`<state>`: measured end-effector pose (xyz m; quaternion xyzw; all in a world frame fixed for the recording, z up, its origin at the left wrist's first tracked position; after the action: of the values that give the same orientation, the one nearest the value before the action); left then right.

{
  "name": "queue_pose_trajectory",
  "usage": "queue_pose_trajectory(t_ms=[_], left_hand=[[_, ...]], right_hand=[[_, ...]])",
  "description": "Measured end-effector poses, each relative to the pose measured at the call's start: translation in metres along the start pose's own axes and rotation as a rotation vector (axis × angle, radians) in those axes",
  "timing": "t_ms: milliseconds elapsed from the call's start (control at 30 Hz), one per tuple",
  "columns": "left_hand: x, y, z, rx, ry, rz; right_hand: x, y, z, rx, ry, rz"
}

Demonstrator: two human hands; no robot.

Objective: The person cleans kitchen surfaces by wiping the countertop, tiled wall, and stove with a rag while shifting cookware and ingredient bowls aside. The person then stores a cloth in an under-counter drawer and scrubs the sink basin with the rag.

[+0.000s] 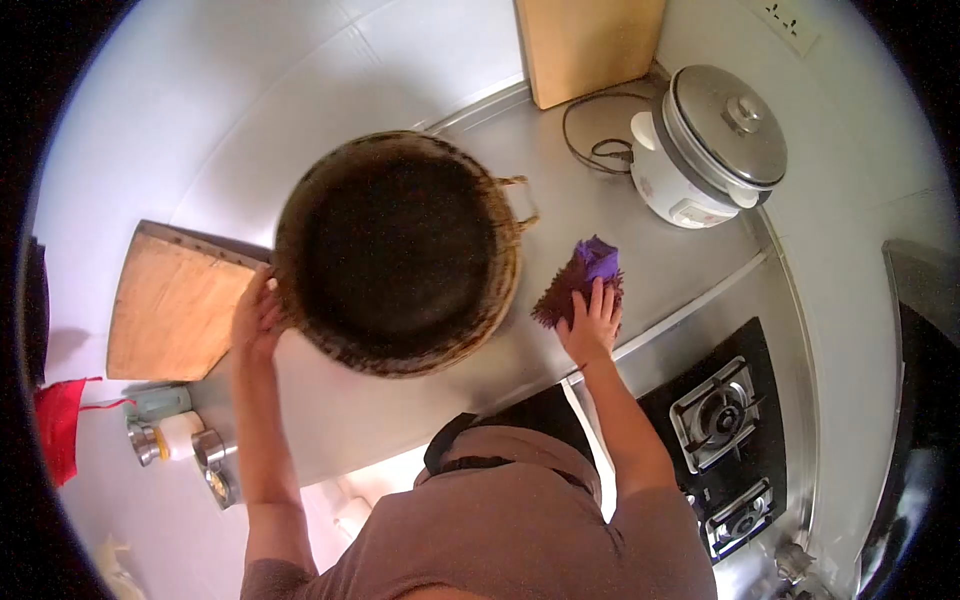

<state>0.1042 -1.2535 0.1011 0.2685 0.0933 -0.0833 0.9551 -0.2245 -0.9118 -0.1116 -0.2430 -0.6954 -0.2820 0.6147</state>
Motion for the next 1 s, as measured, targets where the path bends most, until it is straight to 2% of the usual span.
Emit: queue_pose_trajectory(t_ms=[33,67,100,133,167,200,267,333,433,467,533,600,733,767,800,833,867,900,933,967,1000], left_hand=[[0.027,0.029,0.016,-0.021,-0.023,0.097],[0.043,0.055,0.034,-0.031,-0.065,0.084],[0.084,0.074,0.052,-0.135,-0.051,0.154],[0.116,0.100,0.065,-0.150,-0.066,0.233],[0.130,0.142,0.078,-0.252,-0.102,0.477],[0.150,0.167,0.086,-0.288,-0.131,0.508],[0.190,0.218,0.101,-0.359,-0.192,0.574],[0.238,0.277,0.113,-0.526,-0.303,0.764],[0.265,0.370,0.130,-0.748,-0.759,1.172],[0.298,0.394,0.141,-0.752,-1.064,1.210],[0.298,0.430,0.148,-0.725,-1.377,1.430],[0.327,0.458,0.157,-0.588,-1.514,1.574],[0.422,0.516,0.161,-0.428,-1.625,1.766],[0.452,0.529,0.157,-0.428,-1.619,1.762],[0.484,0.549,0.150,-0.336,-1.583,1.883],[0.504,0.563,0.143,-0.240,-1.544,2.000],[0.506,0.563,0.137,-0.242,-1.536,1.996],[0.507,0.574,0.126,-0.271,-1.386,2.057],[0.507,0.584,0.115,-0.300,-1.236,2.111],[0.500,0.585,0.107,-0.300,-1.233,2.111],[0.500,0.594,0.092,-0.338,-1.029,2.137]], right_hand=[[0.004,-0.003,0.002,-0.016,-0.016,0.062],[0.003,-0.009,0.002,-0.009,-0.021,0.057],[0.006,-0.015,0.006,-0.036,-0.030,0.110],[0.008,-0.020,0.009,-0.059,-0.040,0.158],[0.010,-0.027,0.010,-0.060,-0.028,0.191],[0.014,-0.036,0.012,-0.058,-0.016,0.227],[0.012,-0.055,0.016,-0.055,0.005,0.214],[0.005,-0.077,0.021,-0.051,0.028,0.204],[0.001,-0.104,0.018,-0.091,0.034,0.245],[0.004,-0.110,0.017,-0.156,0.054,0.257],[0.008,-0.115,0.003,-0.211,0.077,0.267],[0.009,-0.114,-0.029,-0.213,0.084,0.252],[0.013,-0.092,-0.138,0.071,0.136,0.200],[0.004,-0.080,-0.170,0.198,0.047,0.290],[0.023,-0.060,-0.211,0.342,-0.056,0.171],[0.011,-0.042,-0.244,0.506,-0.252,0.220],[0.005,-0.012,-0.283,0.619,-0.157,0.213],[-0.015,0.016,-0.316,0.734,-0.133,0.094],[-0.031,0.050,-0.341,0.864,-0.016,0.068],[-0.036,0.073,-0.353,0.964,-0.034,-0.002],[-0.034,0.080,-0.353,0.997,-0.082,0.055]])
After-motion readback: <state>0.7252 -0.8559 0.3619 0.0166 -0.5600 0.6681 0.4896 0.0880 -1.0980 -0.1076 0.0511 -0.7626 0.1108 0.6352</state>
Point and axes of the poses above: each hand's wrist, its own y-axis away from the middle knuckle, its own x-axis out of the back of the hand, z = x × y, the point moved 10 cm from there along -y, towards the middle knuckle, and after that the axes turned 8 degrees about y, right-handed, at the moved point
